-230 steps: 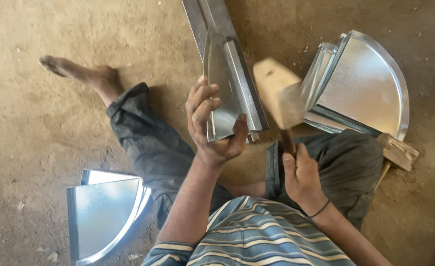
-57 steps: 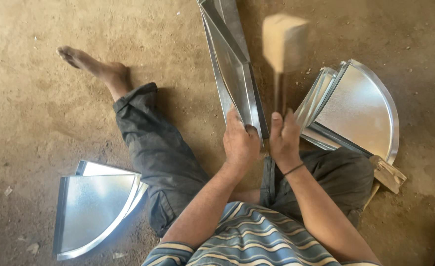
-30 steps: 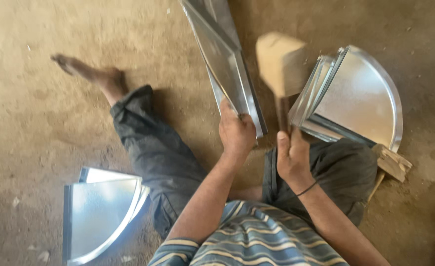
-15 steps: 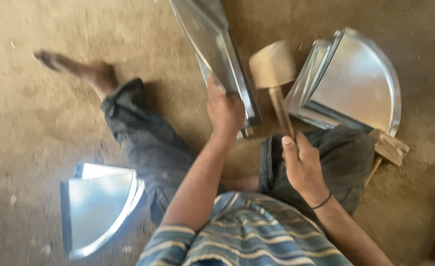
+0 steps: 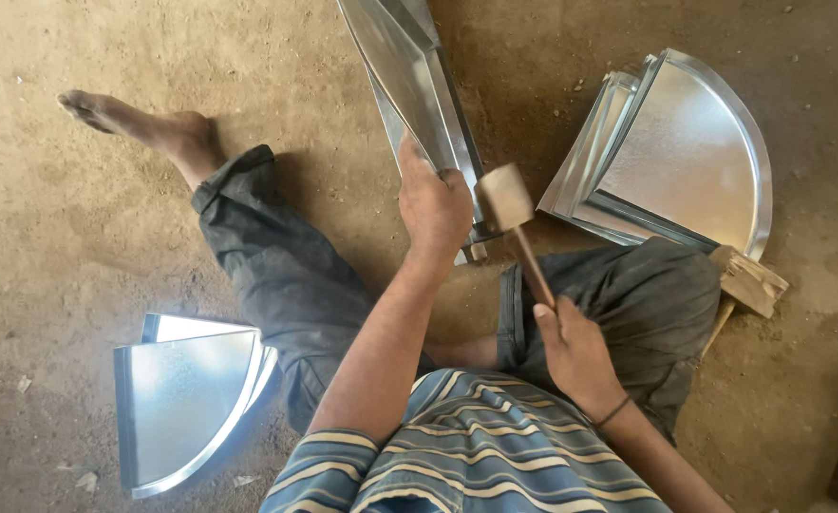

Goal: The person sits on the ground and shapes quarter-circle sheet metal pieces by hammering their edges over a steel channel with a wooden mallet. They hold each piece against the bar, hammer along the edge, reposition the piece, and set finished pieces on a stack beside them.

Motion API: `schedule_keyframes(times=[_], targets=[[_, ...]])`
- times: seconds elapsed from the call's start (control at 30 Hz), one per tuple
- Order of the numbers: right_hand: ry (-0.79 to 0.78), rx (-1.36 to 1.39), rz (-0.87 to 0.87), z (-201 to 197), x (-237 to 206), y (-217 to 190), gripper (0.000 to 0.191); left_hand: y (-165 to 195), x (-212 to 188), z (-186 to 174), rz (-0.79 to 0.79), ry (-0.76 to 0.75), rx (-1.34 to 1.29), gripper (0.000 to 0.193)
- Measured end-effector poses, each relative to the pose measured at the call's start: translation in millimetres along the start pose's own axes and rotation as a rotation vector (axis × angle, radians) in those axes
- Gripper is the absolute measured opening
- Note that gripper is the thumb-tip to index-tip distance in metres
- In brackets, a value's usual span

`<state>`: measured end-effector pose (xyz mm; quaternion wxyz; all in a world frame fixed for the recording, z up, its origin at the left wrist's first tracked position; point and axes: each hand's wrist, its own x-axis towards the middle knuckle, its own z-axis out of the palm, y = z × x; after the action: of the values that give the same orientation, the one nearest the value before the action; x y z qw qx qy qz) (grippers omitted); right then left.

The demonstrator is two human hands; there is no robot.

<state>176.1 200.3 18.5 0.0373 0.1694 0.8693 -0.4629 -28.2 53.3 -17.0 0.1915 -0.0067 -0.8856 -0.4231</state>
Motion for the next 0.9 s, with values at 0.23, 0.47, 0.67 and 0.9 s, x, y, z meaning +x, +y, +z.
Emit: schedule_keyframes(times=[0.23, 0.47, 0.67, 0.9], targets=[[0.010, -0.024, -0.097, -1, -8, -1, 0.032, 0, 0, 0, -0.088, -0.069, 0.022, 0.071], [0.004, 0.126, 0.076, -2, -10, 0, 0.031, 6, 0, -2, -0.121, -0.106, 0.040, 0.067], [0.031, 0.075, 0.033, -2, -11, 2, 0.032, 11, 4, -4, -0.098, -0.091, 0.004, 0.071], [0.010, -0.009, 0.030, -5, -11, 9, 0.035, 6, -1, -1, 0.010, -0.045, 0.048, 0.075]])
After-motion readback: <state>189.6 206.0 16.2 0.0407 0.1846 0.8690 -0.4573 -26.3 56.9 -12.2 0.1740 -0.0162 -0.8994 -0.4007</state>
